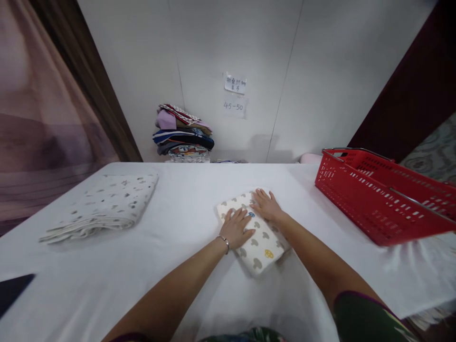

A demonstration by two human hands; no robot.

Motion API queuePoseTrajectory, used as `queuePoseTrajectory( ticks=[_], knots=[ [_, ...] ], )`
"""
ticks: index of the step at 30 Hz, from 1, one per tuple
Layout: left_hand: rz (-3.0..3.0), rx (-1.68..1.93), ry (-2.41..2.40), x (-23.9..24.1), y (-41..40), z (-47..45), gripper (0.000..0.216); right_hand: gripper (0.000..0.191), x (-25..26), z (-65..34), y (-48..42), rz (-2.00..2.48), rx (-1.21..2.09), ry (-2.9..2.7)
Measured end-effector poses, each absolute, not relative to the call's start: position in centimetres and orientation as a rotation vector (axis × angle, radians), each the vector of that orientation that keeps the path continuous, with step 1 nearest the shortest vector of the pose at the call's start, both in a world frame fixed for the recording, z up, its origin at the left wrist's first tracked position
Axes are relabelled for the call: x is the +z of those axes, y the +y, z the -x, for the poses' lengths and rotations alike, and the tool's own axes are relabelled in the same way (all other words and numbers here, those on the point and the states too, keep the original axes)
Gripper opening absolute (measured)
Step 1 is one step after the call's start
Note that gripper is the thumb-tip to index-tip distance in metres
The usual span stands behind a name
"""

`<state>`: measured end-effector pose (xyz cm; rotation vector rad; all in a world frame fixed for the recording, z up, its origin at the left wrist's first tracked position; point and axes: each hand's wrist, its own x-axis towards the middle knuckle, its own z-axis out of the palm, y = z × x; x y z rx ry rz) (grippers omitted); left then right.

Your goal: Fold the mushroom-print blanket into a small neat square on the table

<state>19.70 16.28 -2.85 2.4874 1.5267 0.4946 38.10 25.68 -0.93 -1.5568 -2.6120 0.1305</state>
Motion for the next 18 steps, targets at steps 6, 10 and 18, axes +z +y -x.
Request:
queuePoseTrajectory(
  ticks=[6, 10, 18],
  knots=[
    [-2.446, 0.526, 1.523, -2.8, 16.3, -20.0, 0.05, 0.06, -1.7, -38.5, 26.8, 1.614, 0.351, -2.527],
    [-2.357, 0.675, 1.512, -2.5, 16.0, -19.0, 0.048, 0.053, -0.8, -39.5, 26.6, 1.606, 0.634, -2.283],
    [-1.062, 1.078, 1.762, -3.1, 14.5, -15.4, 0.05, 0.051, -1.8, -46.6, 22.8, 1.774, 0.802, -1.767]
  ],
)
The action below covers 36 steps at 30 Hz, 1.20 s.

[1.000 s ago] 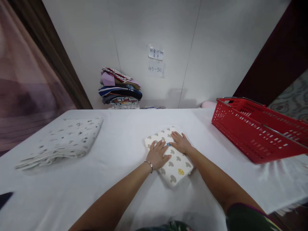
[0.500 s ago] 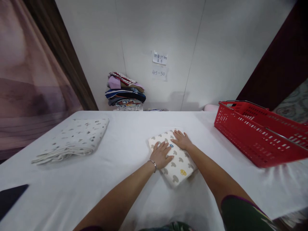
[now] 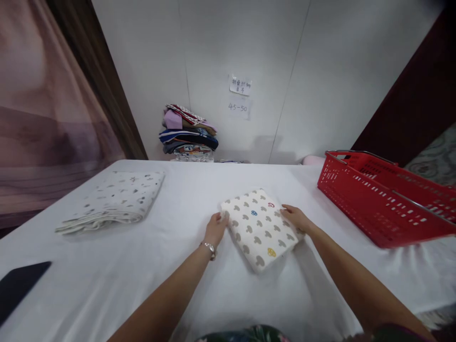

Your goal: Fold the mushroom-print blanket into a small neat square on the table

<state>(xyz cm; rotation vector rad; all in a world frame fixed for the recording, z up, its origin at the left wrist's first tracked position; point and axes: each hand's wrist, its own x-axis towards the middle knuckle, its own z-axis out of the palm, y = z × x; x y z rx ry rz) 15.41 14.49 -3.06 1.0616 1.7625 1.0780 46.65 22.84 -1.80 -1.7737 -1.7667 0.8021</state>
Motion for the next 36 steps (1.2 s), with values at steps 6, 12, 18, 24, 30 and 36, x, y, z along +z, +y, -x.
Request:
queuePoseTrajectory(
  ticks=[6, 12, 18, 24, 30, 36],
  knots=[
    [-0.822, 0.889, 1.559, -1.7, 14.7, -16.6, 0.055, 0.054, -1.8, -47.8, 21.9, 1.961, 0.676, -1.891],
    [-1.005, 0.878, 1.749, -1.4, 16.5, -17.7, 0.049, 0.045, 0.1, -46.6, 21.7, 2.039, 1.028, -1.69],
    [-1.128, 0.986, 1.803, 1.8, 19.5, -14.9, 0.054, 0.04, 0.5, -43.6, 17.8, 1.573, 1.7, -1.284],
    [-1.405, 0.869, 1.966, 5.2, 25.1, -6.5, 0.053, 0.055, -1.8, -32.5, 11.6, 1.206, 1.911, -1.038],
    [-1.524, 0.553, 2.191, 1.9, 24.6, -2.3, 0.042, 0.071, -1.2, -29.0, 9.4, 1.18, 2.018, -1.138],
    [-1.837, 0.691, 2.045, 1.3, 19.4, -4.4, 0.04, 0.031, -0.9, -33.2, 14.3, 1.336, 1.67, -1.22]
  ],
)
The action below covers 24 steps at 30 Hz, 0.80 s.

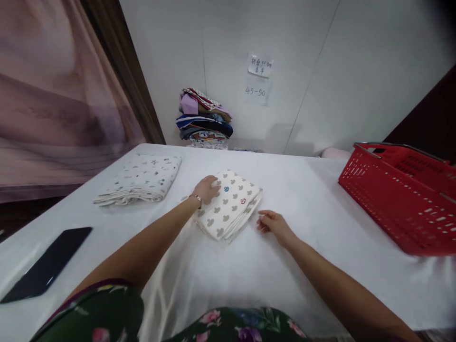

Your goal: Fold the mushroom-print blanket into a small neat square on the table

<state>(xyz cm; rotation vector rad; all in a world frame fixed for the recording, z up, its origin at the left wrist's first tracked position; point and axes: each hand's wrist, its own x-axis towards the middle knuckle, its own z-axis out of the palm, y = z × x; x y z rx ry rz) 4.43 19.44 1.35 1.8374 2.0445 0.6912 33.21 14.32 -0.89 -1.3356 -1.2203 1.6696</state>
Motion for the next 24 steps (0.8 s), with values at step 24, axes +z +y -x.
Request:
queuePoseTrajectory(
  ticks=[24],
  knots=[
    [-2.522, 0.583, 2.004, -0.8, 5.6, -12.2, 0.039, 0.026, -3.4, -32.1, 26.2, 1.567, 1.126, -1.482]
  ],
)
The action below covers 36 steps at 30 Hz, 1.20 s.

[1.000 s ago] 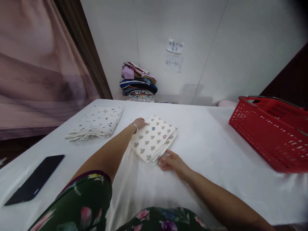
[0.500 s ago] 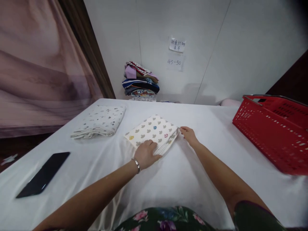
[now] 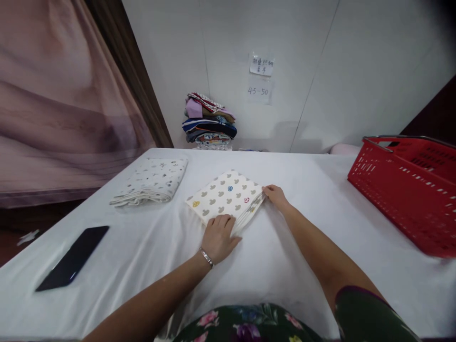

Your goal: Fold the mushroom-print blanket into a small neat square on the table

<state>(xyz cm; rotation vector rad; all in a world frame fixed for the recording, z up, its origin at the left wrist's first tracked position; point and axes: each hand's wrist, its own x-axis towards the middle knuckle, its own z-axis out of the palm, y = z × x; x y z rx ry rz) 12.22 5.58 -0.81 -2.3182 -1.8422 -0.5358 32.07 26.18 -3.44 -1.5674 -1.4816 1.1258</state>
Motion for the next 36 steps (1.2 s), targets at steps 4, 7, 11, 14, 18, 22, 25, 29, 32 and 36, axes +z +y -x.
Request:
queuePoseTrajectory(
  ticks=[4, 7, 11, 14, 18, 22, 25, 29, 32, 36],
  knots=[
    [2.247, -0.515, -1.881, -0.9, 5.8, -12.4, 0.032, 0.038, -2.8, -32.3, 24.7, 1.655, 1.248, -1.402],
    [2.211, -0.506, -1.887, -0.7, 6.3, -12.2, 0.022, 0.044, -2.2, -32.0, 23.4, 1.63, 1.431, -1.353],
    [2.169, -0.532, -1.857, -0.1, 6.5, -11.6, 0.02, 0.042, -2.1, -31.4, 22.4, 1.392, 1.633, -1.158],
    [2.145, -0.532, -1.868, 0.2, 6.3, -11.4, 0.022, 0.035, -2.6, -31.2, 22.2, 1.251, 1.661, -1.051],
    [2.249, -0.461, -1.85, -0.2, 5.9, -11.7, 0.023, 0.039, -3.5, -31.2, 22.1, 1.232, 1.658, -0.983],
    [2.31, -0.414, -1.81, -0.5, 5.9, -11.7, 0.023, 0.047, -3.5, -31.0, 22.6, 1.298, 1.58, -0.964],
    [2.203, -0.452, -1.844, -0.1, 6.1, -11.2, 0.025, 0.036, -3.1, -30.5, 23.1, 1.248, 1.56, -1.033],
    [2.173, -0.436, -1.866, 0.0, 6.0, -11.0, 0.024, 0.033, -3.3, -30.4, 23.4, 1.262, 1.53, -1.14],
    [2.253, -0.384, -1.847, -0.4, 5.7, -11.7, 0.022, 0.042, -3.7, -31.1, 23.3, 1.302, 1.518, -1.154],
    [2.229, -0.376, -1.885, -0.8, 5.6, -12.9, 0.025, 0.048, -3.8, -32.5, 23.4, 1.285, 1.488, -1.059]
  ],
)
